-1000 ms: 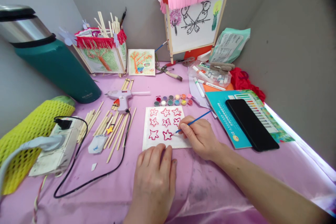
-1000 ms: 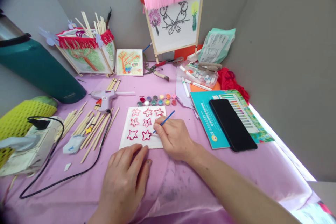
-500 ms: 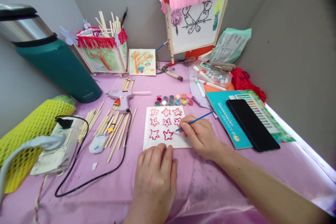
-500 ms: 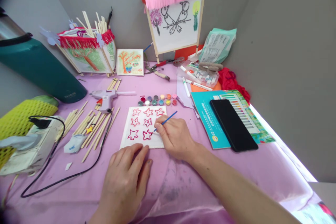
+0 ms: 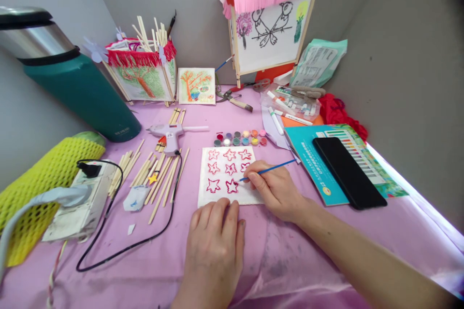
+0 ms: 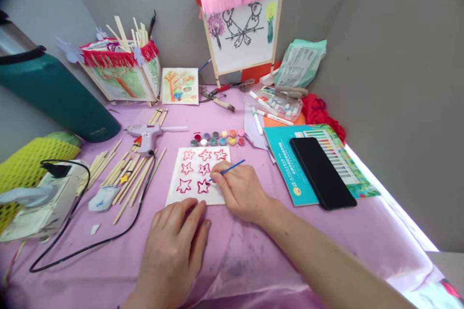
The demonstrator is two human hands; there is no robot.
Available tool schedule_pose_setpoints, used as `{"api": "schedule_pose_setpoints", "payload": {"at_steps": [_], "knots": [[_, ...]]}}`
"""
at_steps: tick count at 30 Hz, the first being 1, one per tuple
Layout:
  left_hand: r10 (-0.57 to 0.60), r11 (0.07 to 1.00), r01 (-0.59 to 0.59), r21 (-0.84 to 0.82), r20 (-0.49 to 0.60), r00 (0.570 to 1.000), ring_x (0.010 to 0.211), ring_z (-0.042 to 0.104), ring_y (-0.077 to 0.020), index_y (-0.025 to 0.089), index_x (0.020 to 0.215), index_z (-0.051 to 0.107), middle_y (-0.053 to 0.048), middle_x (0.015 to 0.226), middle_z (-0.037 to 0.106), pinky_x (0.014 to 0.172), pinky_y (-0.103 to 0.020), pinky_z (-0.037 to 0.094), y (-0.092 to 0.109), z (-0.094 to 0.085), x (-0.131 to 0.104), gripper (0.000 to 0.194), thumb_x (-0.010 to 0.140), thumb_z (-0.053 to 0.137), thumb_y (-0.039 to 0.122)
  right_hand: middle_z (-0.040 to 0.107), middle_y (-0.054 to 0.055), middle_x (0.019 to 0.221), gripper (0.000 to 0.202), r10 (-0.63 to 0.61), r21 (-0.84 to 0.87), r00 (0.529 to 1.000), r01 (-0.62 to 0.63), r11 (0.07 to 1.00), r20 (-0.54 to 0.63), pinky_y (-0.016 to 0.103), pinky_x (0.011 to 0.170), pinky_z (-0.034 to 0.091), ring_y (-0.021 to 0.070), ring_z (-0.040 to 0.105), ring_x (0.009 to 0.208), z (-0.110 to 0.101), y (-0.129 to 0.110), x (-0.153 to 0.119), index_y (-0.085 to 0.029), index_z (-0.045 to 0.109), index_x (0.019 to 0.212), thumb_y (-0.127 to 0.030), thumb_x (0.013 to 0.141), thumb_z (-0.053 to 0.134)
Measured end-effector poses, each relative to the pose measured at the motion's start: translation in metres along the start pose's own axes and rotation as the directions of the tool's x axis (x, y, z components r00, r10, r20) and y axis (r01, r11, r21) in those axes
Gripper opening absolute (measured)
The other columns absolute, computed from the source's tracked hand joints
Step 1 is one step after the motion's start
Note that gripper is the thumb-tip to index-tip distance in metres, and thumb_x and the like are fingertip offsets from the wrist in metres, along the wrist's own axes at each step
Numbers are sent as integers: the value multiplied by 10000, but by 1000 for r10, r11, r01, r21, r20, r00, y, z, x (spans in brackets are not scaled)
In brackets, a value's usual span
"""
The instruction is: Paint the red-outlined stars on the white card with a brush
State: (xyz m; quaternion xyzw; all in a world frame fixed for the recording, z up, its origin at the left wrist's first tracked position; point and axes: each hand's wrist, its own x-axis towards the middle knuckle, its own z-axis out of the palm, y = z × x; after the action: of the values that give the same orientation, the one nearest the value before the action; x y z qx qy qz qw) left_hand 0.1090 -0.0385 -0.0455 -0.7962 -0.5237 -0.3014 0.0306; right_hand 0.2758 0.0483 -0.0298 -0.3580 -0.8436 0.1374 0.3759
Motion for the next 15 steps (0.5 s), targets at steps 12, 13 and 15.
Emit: {"api": "schedule_pose_setpoints", "payload": {"at_steps": [12, 13, 15], "knots": [[0, 1000, 1, 7, -6, 1000, 915, 531, -222, 132, 1110, 587, -100, 1033, 605, 782, -395, 426, 0, 1, 0, 283, 831, 563, 166, 657, 60, 845, 292, 29, -35, 1000, -29, 999, 5, 298, 682, 467, 158, 610, 751, 2, 2, -1, -177, 567, 811, -211, 971, 325], [-1, 1000, 1, 8, -7, 1000, 915, 531, -222, 133, 1112, 585, -100, 1033, 605, 782, -395, 427, 0, 1, 0, 283, 832, 560, 167, 658, 60, 843, 299, 31, -38, 999, -31, 999, 9, 298, 682, 466, 159, 610, 751, 2, 1, -1, -176, 568, 805, -213, 971, 322], [2, 1000, -2, 9, -7, 1000, 912, 533, -220, 134, 1115, 582, -101, 1032, 606, 780, -393, 429, 0, 0, 1, 284, 835, 556, 166, 658, 61, 839, 312, 35, -45, 999, -35, 998, 15, 300, 684, 465, 162, 611, 752, 1, 1, 0, -176, 568, 792, -218, 972, 316]]}}
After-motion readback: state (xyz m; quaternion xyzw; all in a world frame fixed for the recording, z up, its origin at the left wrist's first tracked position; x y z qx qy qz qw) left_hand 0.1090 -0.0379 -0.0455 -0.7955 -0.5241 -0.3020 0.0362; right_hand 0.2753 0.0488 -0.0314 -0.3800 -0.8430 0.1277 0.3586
